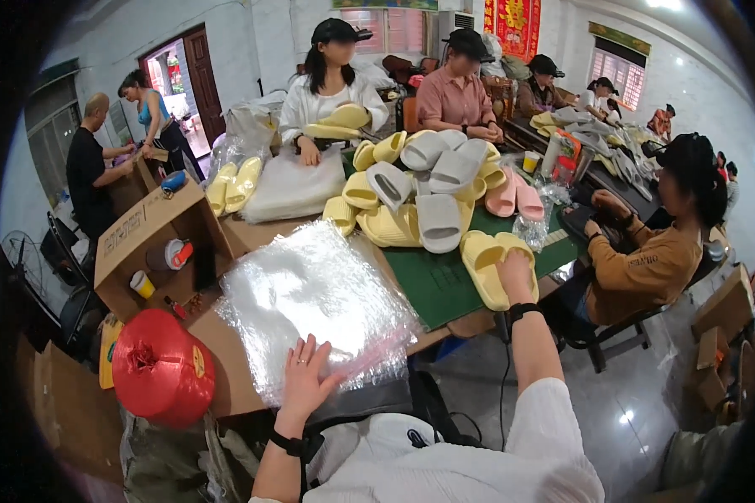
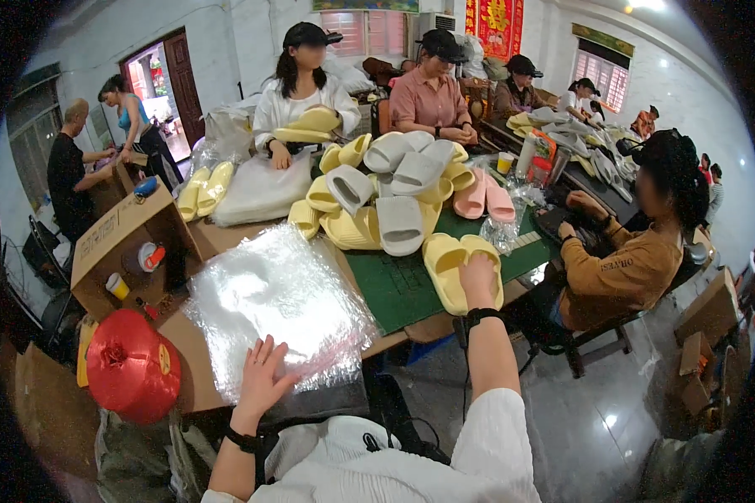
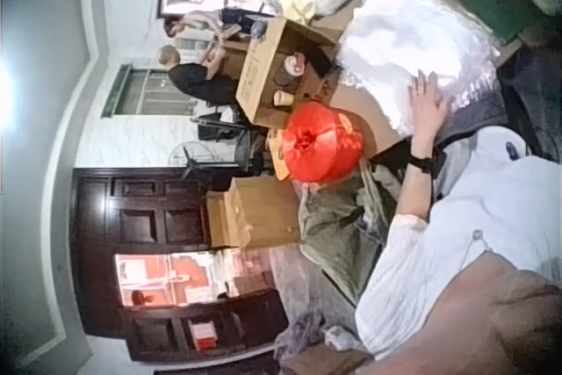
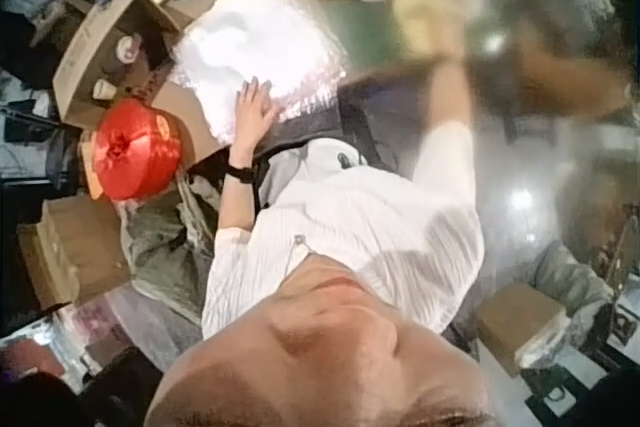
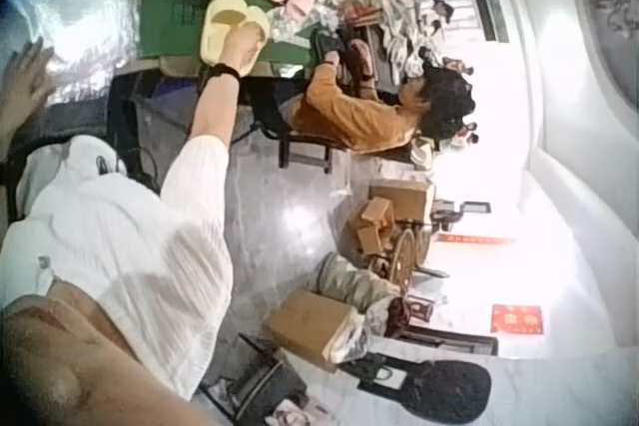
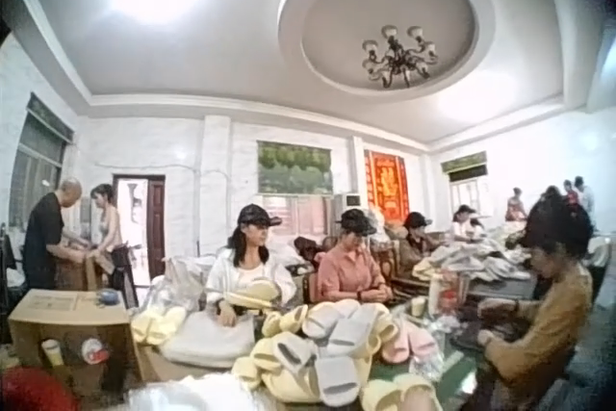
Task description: Packing pairs of sandals into clear plastic bags in a shoe factory.
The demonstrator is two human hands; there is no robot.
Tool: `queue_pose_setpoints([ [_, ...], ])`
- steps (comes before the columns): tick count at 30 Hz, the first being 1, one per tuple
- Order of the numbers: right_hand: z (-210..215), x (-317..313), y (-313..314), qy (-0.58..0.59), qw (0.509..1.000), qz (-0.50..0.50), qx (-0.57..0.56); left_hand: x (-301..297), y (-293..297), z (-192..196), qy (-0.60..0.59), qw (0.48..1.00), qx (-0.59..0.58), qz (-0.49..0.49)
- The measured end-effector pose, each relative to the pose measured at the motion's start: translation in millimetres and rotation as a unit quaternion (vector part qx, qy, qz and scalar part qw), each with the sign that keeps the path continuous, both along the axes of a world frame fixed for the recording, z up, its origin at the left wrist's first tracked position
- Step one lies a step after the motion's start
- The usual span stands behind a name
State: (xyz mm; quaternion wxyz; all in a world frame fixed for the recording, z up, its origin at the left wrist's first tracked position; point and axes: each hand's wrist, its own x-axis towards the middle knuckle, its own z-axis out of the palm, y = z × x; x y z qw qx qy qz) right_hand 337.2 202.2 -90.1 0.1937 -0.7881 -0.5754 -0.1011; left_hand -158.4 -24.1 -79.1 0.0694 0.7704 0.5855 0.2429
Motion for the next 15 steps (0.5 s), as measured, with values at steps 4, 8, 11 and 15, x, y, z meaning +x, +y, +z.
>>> queue_pose_setpoints([
  [4,5,-37,-54,0.028,0.996,0.077,0.017,-3,1,-4,-0.014,1.0,0.018,0.012],
  [8,2,-63,-105,0.029,0.992,0.119,0.026,-5,-1,-7,-0.017,0.999,0.026,0.021],
  [11,0,-70,-126,0.017,0.983,0.144,0.116,-4,-4,-4,-0.02,0.999,0.036,0.023],
  [15,4,-83,-144,0.192,0.95,0.174,0.175,-1,-10,-4,-0.014,0.998,0.037,0.041],
])
